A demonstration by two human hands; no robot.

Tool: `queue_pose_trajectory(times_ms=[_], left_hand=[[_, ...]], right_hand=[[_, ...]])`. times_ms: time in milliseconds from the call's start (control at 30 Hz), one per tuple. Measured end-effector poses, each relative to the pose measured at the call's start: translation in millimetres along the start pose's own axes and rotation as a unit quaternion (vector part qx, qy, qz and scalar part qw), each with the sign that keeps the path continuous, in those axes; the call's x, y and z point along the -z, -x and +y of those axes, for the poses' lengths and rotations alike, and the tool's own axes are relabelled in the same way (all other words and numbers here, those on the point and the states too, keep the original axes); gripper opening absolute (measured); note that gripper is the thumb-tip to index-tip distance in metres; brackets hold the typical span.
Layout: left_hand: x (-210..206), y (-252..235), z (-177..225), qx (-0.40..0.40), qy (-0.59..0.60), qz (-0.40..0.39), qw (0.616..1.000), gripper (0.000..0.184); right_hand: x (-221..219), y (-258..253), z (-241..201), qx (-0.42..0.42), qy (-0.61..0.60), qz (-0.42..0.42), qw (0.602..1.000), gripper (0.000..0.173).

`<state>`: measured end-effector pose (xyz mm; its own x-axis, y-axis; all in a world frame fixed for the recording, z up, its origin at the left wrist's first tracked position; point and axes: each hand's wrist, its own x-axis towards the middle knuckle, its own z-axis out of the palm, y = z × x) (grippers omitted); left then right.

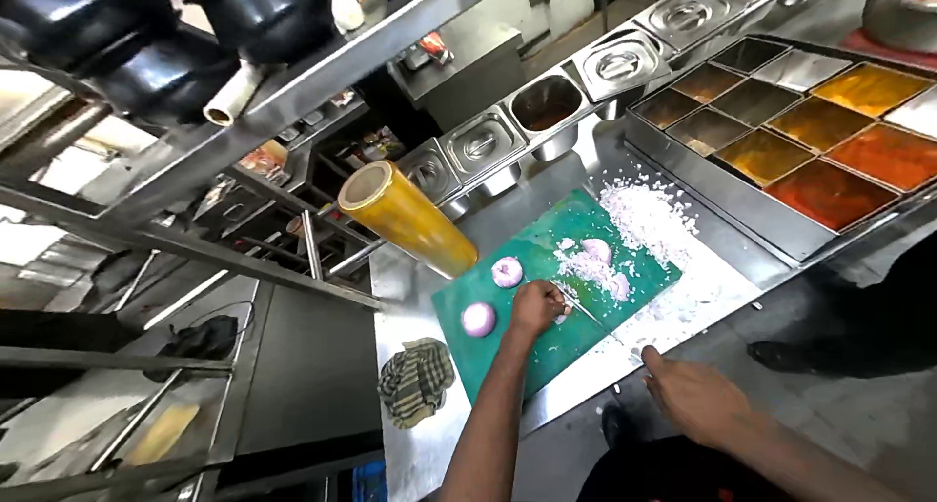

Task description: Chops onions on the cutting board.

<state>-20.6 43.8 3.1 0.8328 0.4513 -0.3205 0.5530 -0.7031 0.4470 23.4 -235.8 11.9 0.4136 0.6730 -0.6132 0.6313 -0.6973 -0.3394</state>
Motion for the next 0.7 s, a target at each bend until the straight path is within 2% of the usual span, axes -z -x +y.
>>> queue_pose_trajectory(times_ms=[100,200,333,433,533,700], left_hand=[[3.0,0.3,0.8,0.006,0.004,0.005,1.0,0.021],[1.1,1.8,2.6,0.007,0.007,0.006,1.0,0.02],[-3.0,4.6,-4.1,0.007,0.021,0.024,0.999,0.019],[-1.9,2.3,-2.9,0.009,0.025,0.018,0.999,0.02],[-3.5,5.0,-8.9,-0.002,0.026,0.028,0.999,0.021],[-13.7,9.4,-16.5,-0.029,0.053,0.053,0.997,0.02]], right_hand=[[-19.8,-7.3,11.8,-0.004,-0.013,-0.005,1.0,0.045],[0.1,1.8,0.1,-0.002,-0.011,-0.008,1.0,0.041],[-19.5,-5.2,8.5,-0.001,-0.024,-0.012,1.0,0.042],[-2.1,-1.6,-0.2,0.004,-0.018,-0.002,1.0,0.039],[-20.6,-5.0,5.7,0.003,-0.023,-0.013,1.0,0.042],[-9.6,3.3,-2.4,0.005,-0.021,-0.002,1.0,0.039]])
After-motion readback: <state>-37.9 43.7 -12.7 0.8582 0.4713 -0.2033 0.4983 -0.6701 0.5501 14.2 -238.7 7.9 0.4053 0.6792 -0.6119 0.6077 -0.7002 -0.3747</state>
